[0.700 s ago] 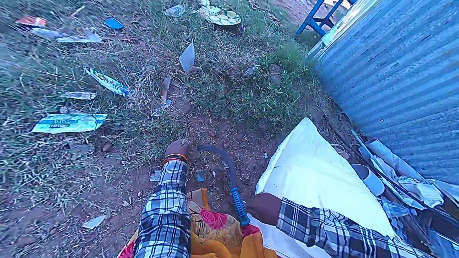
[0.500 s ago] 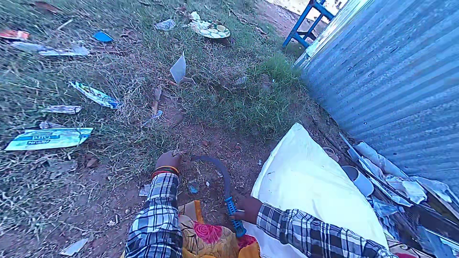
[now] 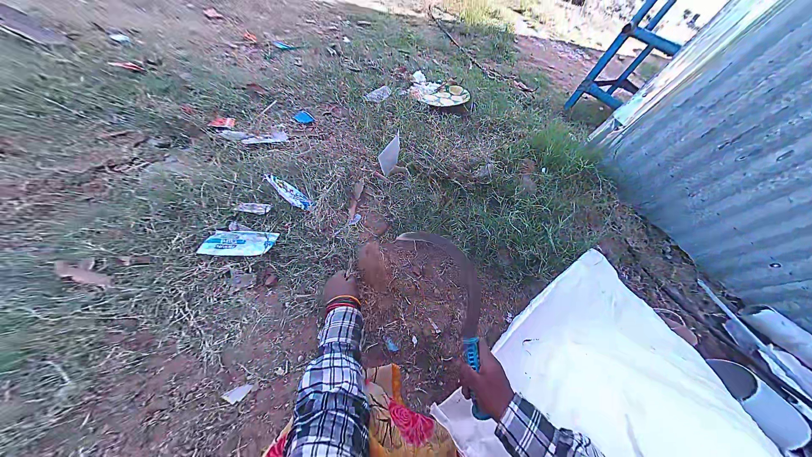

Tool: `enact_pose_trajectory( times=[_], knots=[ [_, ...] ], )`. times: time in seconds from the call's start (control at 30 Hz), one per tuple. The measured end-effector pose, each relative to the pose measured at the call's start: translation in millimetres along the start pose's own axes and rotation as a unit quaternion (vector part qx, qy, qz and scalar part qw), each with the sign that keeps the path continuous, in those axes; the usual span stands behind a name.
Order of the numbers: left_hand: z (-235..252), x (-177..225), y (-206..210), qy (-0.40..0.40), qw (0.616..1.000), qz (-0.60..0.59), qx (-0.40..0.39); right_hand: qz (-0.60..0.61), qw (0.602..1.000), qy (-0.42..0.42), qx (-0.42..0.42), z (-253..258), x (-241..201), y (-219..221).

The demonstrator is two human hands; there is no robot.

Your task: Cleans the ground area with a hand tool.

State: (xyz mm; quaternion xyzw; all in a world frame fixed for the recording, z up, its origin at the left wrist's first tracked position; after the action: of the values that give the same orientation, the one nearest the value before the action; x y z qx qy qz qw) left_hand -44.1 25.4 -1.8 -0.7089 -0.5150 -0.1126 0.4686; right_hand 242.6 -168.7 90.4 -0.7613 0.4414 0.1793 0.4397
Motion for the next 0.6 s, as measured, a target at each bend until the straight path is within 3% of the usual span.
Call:
enact_pose_trajectory(
  times=[0.1, 0.2, 0.33, 0.47, 0.6],
  knots=[
    [-2, -4, 5, 0.001, 0.998, 0.017, 0.059, 0.011, 1.000, 0.013, 0.005, 11, 2, -5],
    [-10, 4, 20, 0.077, 0.988, 0.056, 0.120, 0.017, 0.998, 0.051, -0.017, 16, 14, 1],
    [-7, 7, 41, 0.177, 0.975, 0.085, 0.107, 0.006, 0.998, 0.054, -0.029, 15, 26, 13],
    [3, 0, 54, 0.115, 0.979, 0.159, 0.045, 0.000, 0.999, 0.032, -0.023, 18, 26, 22],
    [3, -3, 58, 0.105, 0.979, 0.159, 0.066, 0.005, 1.000, 0.011, -0.019, 25, 24, 33]
  ],
)
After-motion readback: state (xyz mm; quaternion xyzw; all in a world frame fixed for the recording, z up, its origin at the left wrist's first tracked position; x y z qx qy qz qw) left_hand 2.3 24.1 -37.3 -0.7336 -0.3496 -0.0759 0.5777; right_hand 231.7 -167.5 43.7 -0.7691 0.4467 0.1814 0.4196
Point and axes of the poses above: each hand's wrist, its own z-axis towards the middle knuckle, its own y-axis out of the palm, x = y × z, the point moved 2 cm from there along z, towards the middle knuckle, and after that the axes turned 10 degrees about -z, right-handed, at the moved point
